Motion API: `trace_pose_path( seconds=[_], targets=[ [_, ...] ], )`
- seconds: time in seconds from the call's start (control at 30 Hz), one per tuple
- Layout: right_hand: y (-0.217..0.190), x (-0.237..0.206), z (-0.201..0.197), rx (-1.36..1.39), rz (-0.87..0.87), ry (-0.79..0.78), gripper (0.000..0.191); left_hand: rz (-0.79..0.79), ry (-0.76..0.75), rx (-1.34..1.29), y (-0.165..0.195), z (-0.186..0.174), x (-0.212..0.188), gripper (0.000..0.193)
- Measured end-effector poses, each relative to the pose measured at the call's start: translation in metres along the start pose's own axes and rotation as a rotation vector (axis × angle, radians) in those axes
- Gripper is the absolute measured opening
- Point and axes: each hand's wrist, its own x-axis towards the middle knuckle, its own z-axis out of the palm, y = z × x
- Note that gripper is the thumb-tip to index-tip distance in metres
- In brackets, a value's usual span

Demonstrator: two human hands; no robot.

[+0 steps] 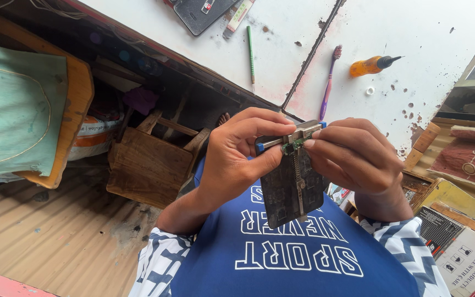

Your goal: The person works on a disassembled mobile phone, handling the motherboard and connecting a ribbon cable. They then open a box of spare parts, interact with another person who hands over a phone, and sort through various components on the table.

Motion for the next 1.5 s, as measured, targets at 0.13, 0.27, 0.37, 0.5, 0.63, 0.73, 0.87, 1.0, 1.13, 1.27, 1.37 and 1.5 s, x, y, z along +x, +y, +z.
trace_pose_path(
  seconds=[0.13, 0.27, 0.37, 0.5, 0.63, 0.73, 0.87, 1.0, 1.13, 1.27, 1.37, 1.5],
  targets=[
    [-0.002, 0.000, 0.000, -0.022, -0.028, -0.004, 0.032, 0.000, 0.005, -0.006, -0.001, 0.000, 0.000, 0.025],
    [-0.005, -0.002, 0.003, -0.065, -0.086, 0.027, 0.031, 0.021, -0.006, -0.004, -0.001, -0.002, -0.002, 0.025],
    [-0.004, -0.005, 0.006, -0.097, -0.163, 0.042, 0.029, 0.048, -0.008, 0.014, 0.000, -0.003, -0.003, 0.024],
    [-0.003, -0.011, 0.006, -0.130, -0.198, 0.030, 0.027, 0.086, -0.037, 0.047, 0.000, -0.003, -0.005, 0.027],
    [-0.005, -0.017, 0.004, -0.127, -0.253, 0.042, 0.024, 0.120, -0.074, 0.099, 0.000, -0.002, -0.006, 0.030],
    [-0.005, -0.018, 0.001, -0.130, -0.284, 0.036, 0.023, 0.121, -0.096, 0.119, 0.001, -0.003, -0.006, 0.031],
    [-0.002, -0.016, 0.001, -0.137, -0.331, 0.061, 0.021, 0.139, -0.102, 0.157, 0.002, -0.002, -0.005, 0.031],
    [-0.001, -0.013, 0.000, -0.166, -0.378, 0.088, 0.018, 0.147, -0.108, 0.193, 0.004, -0.001, -0.005, 0.033],
    [-0.001, -0.013, -0.003, -0.143, -0.368, 0.083, 0.018, 0.166, -0.120, 0.267, 0.005, -0.001, -0.005, 0.035],
    [-0.002, -0.013, -0.002, -0.121, -0.367, 0.091, 0.018, 0.150, -0.119, 0.210, 0.005, 0.000, -0.005, 0.036],
    [-0.001, -0.013, -0.001, -0.120, -0.372, 0.099, 0.018, 0.144, -0.117, 0.192, 0.006, 0.000, -0.004, 0.037],
    [0.000, -0.016, 0.001, -0.125, -0.381, 0.117, 0.020, 0.232, -0.102, 0.391, 0.008, 0.001, -0.005, 0.036]
  ],
)
